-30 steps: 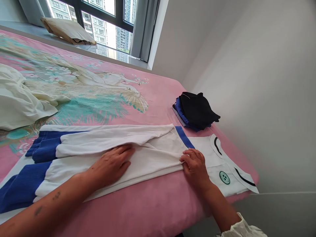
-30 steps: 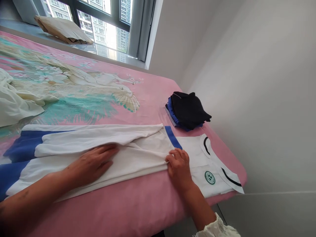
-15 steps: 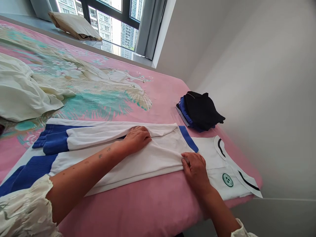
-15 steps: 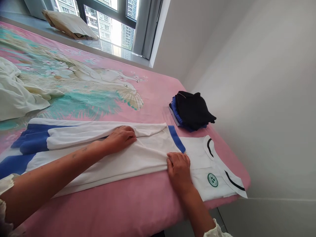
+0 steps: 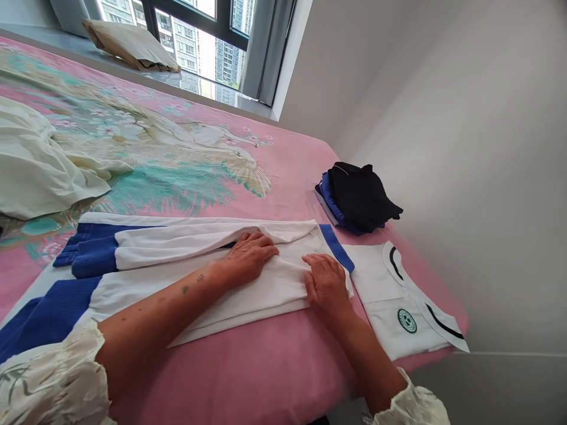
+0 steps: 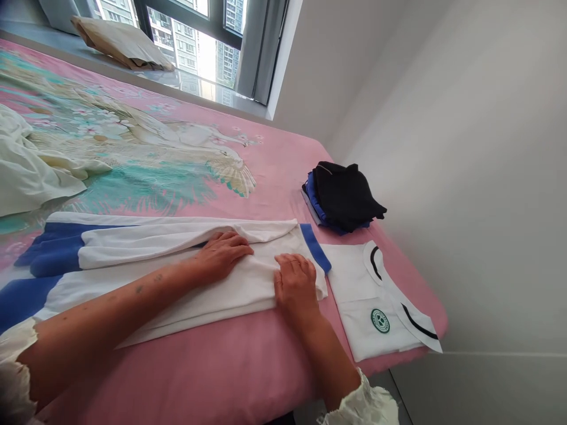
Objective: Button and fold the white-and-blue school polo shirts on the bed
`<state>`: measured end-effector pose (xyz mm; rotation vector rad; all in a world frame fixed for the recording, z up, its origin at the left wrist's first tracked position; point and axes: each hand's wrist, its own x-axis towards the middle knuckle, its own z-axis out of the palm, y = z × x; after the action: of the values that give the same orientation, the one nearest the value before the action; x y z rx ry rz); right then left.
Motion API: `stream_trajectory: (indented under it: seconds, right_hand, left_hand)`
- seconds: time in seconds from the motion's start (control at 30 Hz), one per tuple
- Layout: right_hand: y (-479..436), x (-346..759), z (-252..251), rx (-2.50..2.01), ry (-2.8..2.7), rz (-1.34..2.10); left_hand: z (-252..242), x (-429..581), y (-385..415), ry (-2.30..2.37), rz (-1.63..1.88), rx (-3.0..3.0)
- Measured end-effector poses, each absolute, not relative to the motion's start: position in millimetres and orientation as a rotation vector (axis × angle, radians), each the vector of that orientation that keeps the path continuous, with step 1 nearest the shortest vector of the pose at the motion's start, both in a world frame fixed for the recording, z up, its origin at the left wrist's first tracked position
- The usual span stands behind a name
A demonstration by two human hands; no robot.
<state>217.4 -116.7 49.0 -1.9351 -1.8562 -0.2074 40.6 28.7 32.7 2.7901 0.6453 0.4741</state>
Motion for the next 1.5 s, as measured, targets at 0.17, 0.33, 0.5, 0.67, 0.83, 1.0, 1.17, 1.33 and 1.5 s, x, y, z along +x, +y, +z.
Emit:
stream_trajectory:
  seconds: [0.17, 0.33, 0.5, 0.67, 0.83, 1.0, 1.17, 1.33, 1.5]
  right_hand:
    - [-107, 229, 37, -2.079, -1.891, -0.097]
    - [-118, 224, 36, -1.981, -1.730, -0.318]
    - [-136, 224, 30, -1.832, -2.112, -0.212]
    - [-163, 268, 16, -2.346, -2.026, -0.179]
    - [-164, 235, 35, -2.041, -2.197, -0.318]
    - [-162, 202, 26, -1.825, -2.482, -0.079]
    - [-169, 188, 30, -1.900, -2.404, -0.089]
    - [-160, 155, 31, -1.692, -2.519, -0.117]
    - [-168, 204, 6, -1.959, -2.308, -0.337]
  left_hand:
    - [35, 48, 39, 0.849, 0.402, 2.775]
    - [31, 44, 28, 0.906, 0.799, 2.738]
    - [22, 5, -3, 0.525, 0.661, 2.921]
    - [9, -68, -15, 0.729, 0.442, 3.029]
    - [12, -109, -25, 0.931, 0.416, 3.003]
    - [7, -134, -36, 0.967, 0.400, 3.002]
    - [16, -128, -47, 0.939, 0.454, 3.029]
    - [25, -113, -66, 0.719, 0.475, 3.110]
    - [20, -173, -62, 1.035, 0.547, 3.060]
